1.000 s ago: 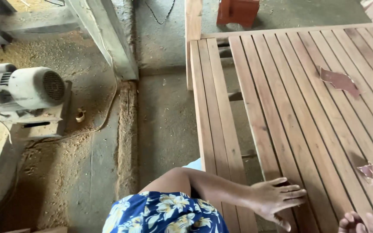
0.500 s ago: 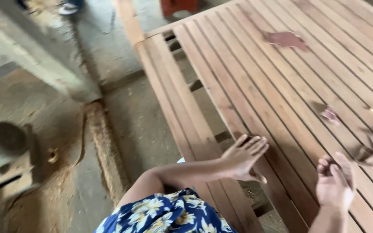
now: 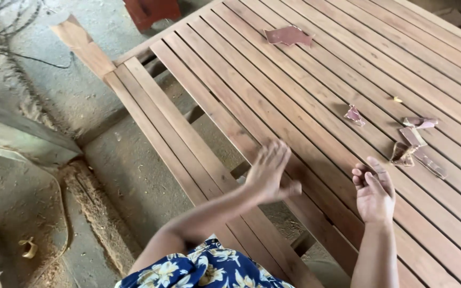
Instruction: Sanding the surface of a wooden slatted table using pieces of sandpaper
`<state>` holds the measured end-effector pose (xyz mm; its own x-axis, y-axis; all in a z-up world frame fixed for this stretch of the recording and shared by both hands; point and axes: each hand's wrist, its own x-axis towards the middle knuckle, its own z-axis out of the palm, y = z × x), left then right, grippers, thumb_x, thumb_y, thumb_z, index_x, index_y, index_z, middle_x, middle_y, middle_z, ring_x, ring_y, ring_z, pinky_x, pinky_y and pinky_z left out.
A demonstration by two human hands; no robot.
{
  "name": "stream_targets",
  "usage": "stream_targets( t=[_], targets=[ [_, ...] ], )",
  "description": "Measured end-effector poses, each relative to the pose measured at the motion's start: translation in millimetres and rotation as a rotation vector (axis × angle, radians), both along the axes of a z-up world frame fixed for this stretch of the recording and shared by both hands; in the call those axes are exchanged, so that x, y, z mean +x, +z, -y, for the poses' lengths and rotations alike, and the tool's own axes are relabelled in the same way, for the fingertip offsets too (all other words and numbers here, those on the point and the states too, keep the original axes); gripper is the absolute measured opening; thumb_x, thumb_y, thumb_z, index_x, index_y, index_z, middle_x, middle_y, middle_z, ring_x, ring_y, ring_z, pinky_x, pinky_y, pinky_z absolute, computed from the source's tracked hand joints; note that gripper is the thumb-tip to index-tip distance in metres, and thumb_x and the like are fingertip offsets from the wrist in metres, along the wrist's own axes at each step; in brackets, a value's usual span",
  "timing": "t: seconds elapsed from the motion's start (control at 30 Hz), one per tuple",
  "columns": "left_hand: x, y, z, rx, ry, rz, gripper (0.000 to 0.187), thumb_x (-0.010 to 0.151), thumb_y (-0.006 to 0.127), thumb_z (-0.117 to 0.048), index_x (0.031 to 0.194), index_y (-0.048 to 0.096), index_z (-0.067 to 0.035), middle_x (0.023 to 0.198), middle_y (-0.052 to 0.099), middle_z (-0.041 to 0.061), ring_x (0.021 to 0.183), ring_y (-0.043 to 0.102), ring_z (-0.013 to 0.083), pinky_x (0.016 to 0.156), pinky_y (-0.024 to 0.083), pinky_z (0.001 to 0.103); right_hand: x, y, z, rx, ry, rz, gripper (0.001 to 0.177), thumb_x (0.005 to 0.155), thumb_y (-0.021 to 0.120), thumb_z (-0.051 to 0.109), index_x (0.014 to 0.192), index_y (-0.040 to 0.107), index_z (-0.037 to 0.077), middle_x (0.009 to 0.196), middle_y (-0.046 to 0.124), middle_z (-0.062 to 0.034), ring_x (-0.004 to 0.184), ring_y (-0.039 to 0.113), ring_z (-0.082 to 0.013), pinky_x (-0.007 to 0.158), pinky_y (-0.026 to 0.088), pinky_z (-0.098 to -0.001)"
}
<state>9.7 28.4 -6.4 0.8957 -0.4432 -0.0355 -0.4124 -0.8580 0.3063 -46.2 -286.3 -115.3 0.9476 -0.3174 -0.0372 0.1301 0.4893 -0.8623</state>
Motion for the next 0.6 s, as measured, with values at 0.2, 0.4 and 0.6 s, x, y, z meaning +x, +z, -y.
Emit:
stream_targets(
  t=[0.2,0.4,0.6],
  targets=[
    [72.6,-64.8,-51.0,-0.245,-0.024,0.201,0.103,0.079,0.071,-0.059,0.157,0.033,-0.004,0.159,0.038,0.026,0.146,0.033,0.051,0.12,0.023,0.063,4.3,-11.8,1.3,-0.048,-0.067,-0.018,0.043,0.101,0.056,0.006,0.145,0.058,0.007,0.12,0.07,-0.0144,0.104,0.073,-0.0184,0.09,0.061,-0.0203],
    [128.8,-60.0,-62.6,-0.036,0.349,0.302,0.105,0.09,0.033,-0.086,0.153,0.042,-0.002,0.16,0.039,0.019,0.149,0.034,0.0373,0.12,0.025,0.055,5.7,-6.8,3.1,-0.046,-0.046,-0.039,0.041,0.104,0.053,0.007,0.145,0.056,0.006,0.121,0.069,-0.0149,0.106,0.072,-0.0187,0.091,0.061,-0.0221],
    [-40.1,-1.0,16.6,-0.34,-0.12,0.105,0.085,0.077,0.056,-0.06,0.14,0.053,-0.003,0.144,0.052,0.024,0.137,0.045,0.0452,0.11,0.033,0.06,5.2,-9.0,3.3,-0.05,-0.051,-0.049,0.045,0.104,0.055,0.01,0.148,0.053,0.006,0.124,0.069,-0.0128,0.106,0.072,-0.0162,0.091,0.061,-0.0204]
  ],
)
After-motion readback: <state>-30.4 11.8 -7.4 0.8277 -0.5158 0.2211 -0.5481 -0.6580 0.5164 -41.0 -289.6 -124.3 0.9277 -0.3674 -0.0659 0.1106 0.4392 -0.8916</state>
